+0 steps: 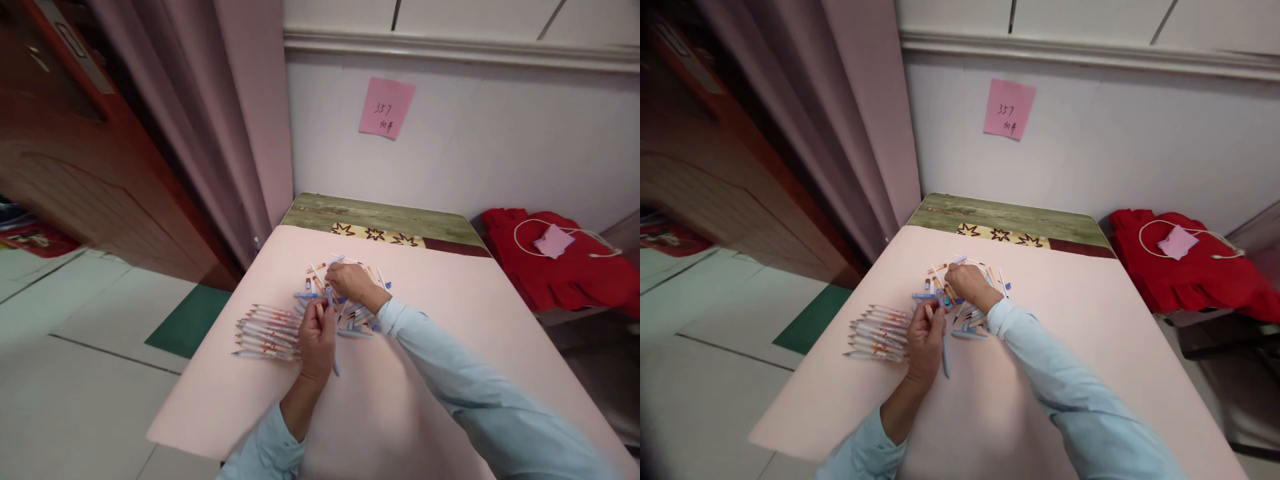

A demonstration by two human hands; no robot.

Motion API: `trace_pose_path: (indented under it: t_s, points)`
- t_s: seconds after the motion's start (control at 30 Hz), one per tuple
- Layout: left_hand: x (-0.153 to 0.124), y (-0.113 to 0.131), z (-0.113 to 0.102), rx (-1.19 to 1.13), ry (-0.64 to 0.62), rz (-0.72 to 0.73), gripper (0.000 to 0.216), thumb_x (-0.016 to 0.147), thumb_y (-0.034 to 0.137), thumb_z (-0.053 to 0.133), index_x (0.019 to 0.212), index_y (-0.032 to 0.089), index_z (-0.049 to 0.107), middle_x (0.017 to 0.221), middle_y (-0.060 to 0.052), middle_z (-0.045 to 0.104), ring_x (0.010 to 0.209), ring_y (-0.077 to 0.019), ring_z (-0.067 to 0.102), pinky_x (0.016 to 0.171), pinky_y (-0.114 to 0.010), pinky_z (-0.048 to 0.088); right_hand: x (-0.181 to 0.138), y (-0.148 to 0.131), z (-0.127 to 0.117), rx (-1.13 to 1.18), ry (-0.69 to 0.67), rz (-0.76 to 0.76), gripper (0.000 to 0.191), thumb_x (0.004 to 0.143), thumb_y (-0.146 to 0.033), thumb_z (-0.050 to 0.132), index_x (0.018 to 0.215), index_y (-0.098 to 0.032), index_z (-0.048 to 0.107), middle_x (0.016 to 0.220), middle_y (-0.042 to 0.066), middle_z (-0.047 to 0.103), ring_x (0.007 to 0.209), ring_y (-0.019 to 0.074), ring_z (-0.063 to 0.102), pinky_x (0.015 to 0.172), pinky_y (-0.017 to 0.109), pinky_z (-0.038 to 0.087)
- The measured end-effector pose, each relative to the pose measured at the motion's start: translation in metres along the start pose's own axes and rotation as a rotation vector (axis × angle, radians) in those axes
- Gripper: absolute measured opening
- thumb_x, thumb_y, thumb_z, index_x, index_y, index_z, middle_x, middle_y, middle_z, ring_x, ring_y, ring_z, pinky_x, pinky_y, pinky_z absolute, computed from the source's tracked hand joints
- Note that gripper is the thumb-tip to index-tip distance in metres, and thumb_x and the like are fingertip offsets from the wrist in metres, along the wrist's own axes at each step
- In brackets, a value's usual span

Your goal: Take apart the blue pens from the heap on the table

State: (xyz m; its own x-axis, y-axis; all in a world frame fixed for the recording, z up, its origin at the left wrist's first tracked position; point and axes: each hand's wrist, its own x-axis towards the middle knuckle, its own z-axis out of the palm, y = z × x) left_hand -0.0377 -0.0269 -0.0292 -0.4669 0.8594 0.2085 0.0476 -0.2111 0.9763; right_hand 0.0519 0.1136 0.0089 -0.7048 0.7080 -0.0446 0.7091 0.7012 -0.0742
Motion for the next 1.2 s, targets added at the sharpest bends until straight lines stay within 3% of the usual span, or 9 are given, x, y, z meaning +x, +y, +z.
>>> trace_pose_path:
  t_s: [0.1, 0.2, 0.37, 0.47, 0.57, 0.67, 0.73, 1.0, 1.2]
  points:
    - [-0.002, -0.002, 0.000, 0.000, -0.052, 0.036, 0.016, 0.090, 0.033, 0.059, 0.100, 0.021, 0.061, 0.076, 0.002, 0.058, 0.060, -0.0097, 0.049, 0.059, -0.020, 0.042, 0.005, -0.001, 0.003, -0.038, -0.056, -0.110, 0.022, 0.091, -0.019, 0.051, 0.093, -0.013, 0.072, 0.103, 0.017, 0.069, 0.091, 0.0245, 0.067, 0.075, 0.030, 0.048]
    - [-0.003, -0.004, 0.000, 0.035, -0.055, 0.116, 0.015, 0.090, 0.030, 0.060, 0.101, 0.022, 0.063, 0.081, 0.001, 0.059, 0.063, -0.0100, 0.049, 0.063, -0.021, 0.043, 0.007, 0.001, 0.005, -0.067, -0.067, -0.161, 0.023, 0.092, -0.019, 0.050, 0.100, -0.010, 0.070, 0.109, 0.019, 0.067, 0.093, 0.0261, 0.067, 0.076, 0.032, 0.049]
    - [-0.005, -0.005, 0.000, 0.007, -0.076, 0.137, 0.017, 0.091, 0.029, 0.059, 0.105, 0.023, 0.064, 0.089, -0.001, 0.066, 0.061, -0.0099, 0.050, 0.062, -0.022, 0.044, -0.003, 0.001, -0.001, -0.067, 0.007, -0.113, 0.026, 0.096, -0.020, 0.043, 0.110, -0.011, 0.062, 0.114, 0.020, 0.065, 0.091, 0.0258, 0.067, 0.075, 0.033, 0.049]
    - [-0.006, -0.003, 0.000, 0.016, -0.074, 0.141, 0.018, 0.091, 0.033, 0.058, 0.105, 0.023, 0.065, 0.097, -0.003, 0.069, 0.063, -0.0105, 0.054, 0.063, -0.023, 0.045, -0.020, -0.003, -0.006, 0.176, 0.256, 0.088, 0.022, 0.098, -0.024, 0.042, 0.107, -0.015, 0.060, 0.098, 0.012, 0.070, 0.082, 0.0225, 0.068, 0.071, 0.031, 0.049]
    - [-0.007, -0.001, 0.001, 0.034, -0.072, 0.166, 0.020, 0.091, 0.034, 0.058, 0.105, 0.022, 0.065, 0.100, -0.004, 0.070, 0.066, -0.0112, 0.057, 0.064, -0.023, 0.047, -0.046, -0.012, -0.009, 0.717, 0.534, 0.262, 0.014, 0.095, -0.029, 0.048, 0.098, -0.020, 0.058, 0.074, 0.001, 0.068, 0.064, 0.0159, 0.066, 0.063, 0.025, 0.049]
    - [-0.007, -0.001, 0.001, 0.047, -0.096, 0.181, 0.020, 0.090, 0.033, 0.058, 0.105, 0.021, 0.065, 0.101, -0.005, 0.070, 0.066, -0.0113, 0.057, 0.065, -0.024, 0.047, -0.080, -0.024, -0.013, 1.265, 0.674, 0.324, 0.020, 0.088, -0.039, 0.060, 0.090, -0.020, 0.059, 0.070, -0.002, 0.065, 0.053, 0.0114, 0.059, 0.050, 0.021, 0.046]
    - [-0.007, -0.001, 0.000, 0.063, -0.110, 0.190, 0.019, 0.091, 0.031, 0.058, 0.105, 0.021, 0.065, 0.102, -0.006, 0.070, 0.068, -0.0118, 0.057, 0.067, -0.025, 0.048, -0.101, -0.031, -0.016, 1.445, 0.702, 0.370, 0.023, 0.081, -0.040, 0.070, 0.087, -0.018, 0.063, 0.061, -0.004, 0.061, 0.050, 0.0103, 0.055, 0.048, 0.021, 0.045]
    - [-0.002, 0.000, 0.003, 0.178, -0.167, 0.328, 0.015, 0.090, 0.027, 0.058, 0.102, 0.021, 0.065, 0.099, -0.006, 0.067, 0.087, -0.0173, 0.062, 0.083, -0.032, 0.050, -0.139, -0.040, -0.005, 1.648, 0.753, 0.493, 0.026, 0.078, -0.040, 0.074, 0.089, -0.017, 0.073, 0.056, -0.002, 0.064, 0.049, 0.0115, 0.059, 0.050, 0.023, 0.051]
    - [-0.005, -0.001, 0.003, 0.226, -0.183, 0.365, 0.017, 0.091, 0.026, 0.056, 0.104, 0.020, 0.065, 0.099, -0.007, 0.069, 0.081, -0.0157, 0.064, 0.077, -0.030, 0.051, -0.151, -0.048, -0.003, 1.557, 0.851, 0.429, 0.019, 0.080, -0.034, 0.073, 0.090, -0.019, 0.065, 0.066, -0.001, 0.069, 0.058, 0.0129, 0.066, 0.058, 0.026, 0.056]
